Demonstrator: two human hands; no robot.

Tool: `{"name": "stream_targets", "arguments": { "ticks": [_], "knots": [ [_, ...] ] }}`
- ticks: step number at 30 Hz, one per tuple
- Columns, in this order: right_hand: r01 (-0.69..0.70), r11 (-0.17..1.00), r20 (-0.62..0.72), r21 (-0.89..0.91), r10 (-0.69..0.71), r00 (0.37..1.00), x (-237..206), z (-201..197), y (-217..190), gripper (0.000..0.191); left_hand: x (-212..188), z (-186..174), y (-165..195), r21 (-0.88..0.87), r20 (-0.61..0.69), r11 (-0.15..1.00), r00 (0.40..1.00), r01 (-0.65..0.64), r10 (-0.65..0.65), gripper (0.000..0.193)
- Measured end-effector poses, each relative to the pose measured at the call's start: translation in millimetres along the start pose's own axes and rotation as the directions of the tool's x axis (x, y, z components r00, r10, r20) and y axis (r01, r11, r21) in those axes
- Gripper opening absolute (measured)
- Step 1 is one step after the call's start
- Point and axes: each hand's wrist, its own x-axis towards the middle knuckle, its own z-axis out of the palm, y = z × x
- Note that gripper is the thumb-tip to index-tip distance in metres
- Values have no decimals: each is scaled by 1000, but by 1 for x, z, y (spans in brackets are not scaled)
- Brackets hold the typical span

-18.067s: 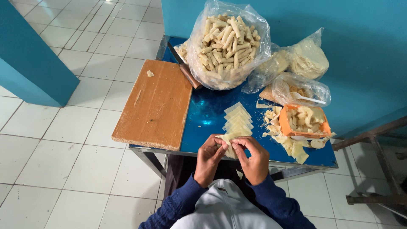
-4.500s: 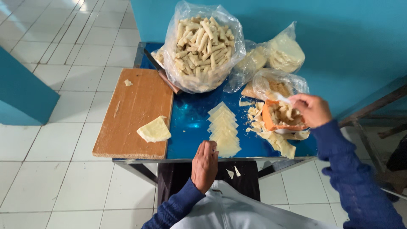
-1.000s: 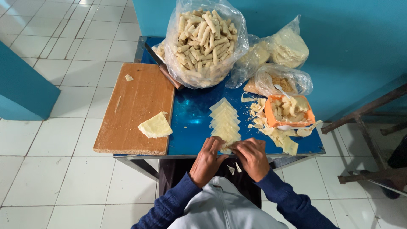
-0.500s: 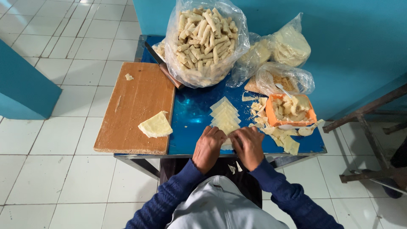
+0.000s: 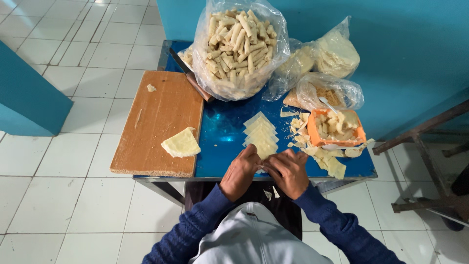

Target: The person sits at a table folding thin flat dough sheets over filling. They spoon filling from an orange container onto a dough sheet, fold the sheet over by hand, and place the folded piece in a growing row on the table, repeating the cycle.

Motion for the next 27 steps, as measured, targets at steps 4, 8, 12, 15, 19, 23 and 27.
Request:
{"name": "stream_targets", "arguments": {
  "ticks": [4,8,12,15,19,23,27],
  "knots": [
    [8,1000,-1,-8,-8,1000,3,0,3,12,4,-3,-7,44,66,997,996,-66,63,6],
    [-7,999,-3,-51,7,1000,8,4,5,11,6,-6,-6,0,74,1000,997,20,-20,10],
    [0,996,-80,-94,-7,997,7,5,2,11,7,-5,-4,0,16,1000,1000,-4,4,8],
    [-5,995,-58,-96,-1,998,4,4,-2,16,10,-5,-5,-6,10,1000,1000,7,-7,8],
    [14,988,-81,-155,-27,996,4,4,-4,9,5,-8,-3,2,38,1000,999,26,-26,7],
    [-7,975,-109,-221,-17,994,-2,6,-10,12,0,-6,5,77,-18,996,999,-39,40,16],
    [-65,949,-71,-310,45,996,-18,8,-20,25,-1,0,4,150,-40,988,999,30,-24,14]
  ]
}}
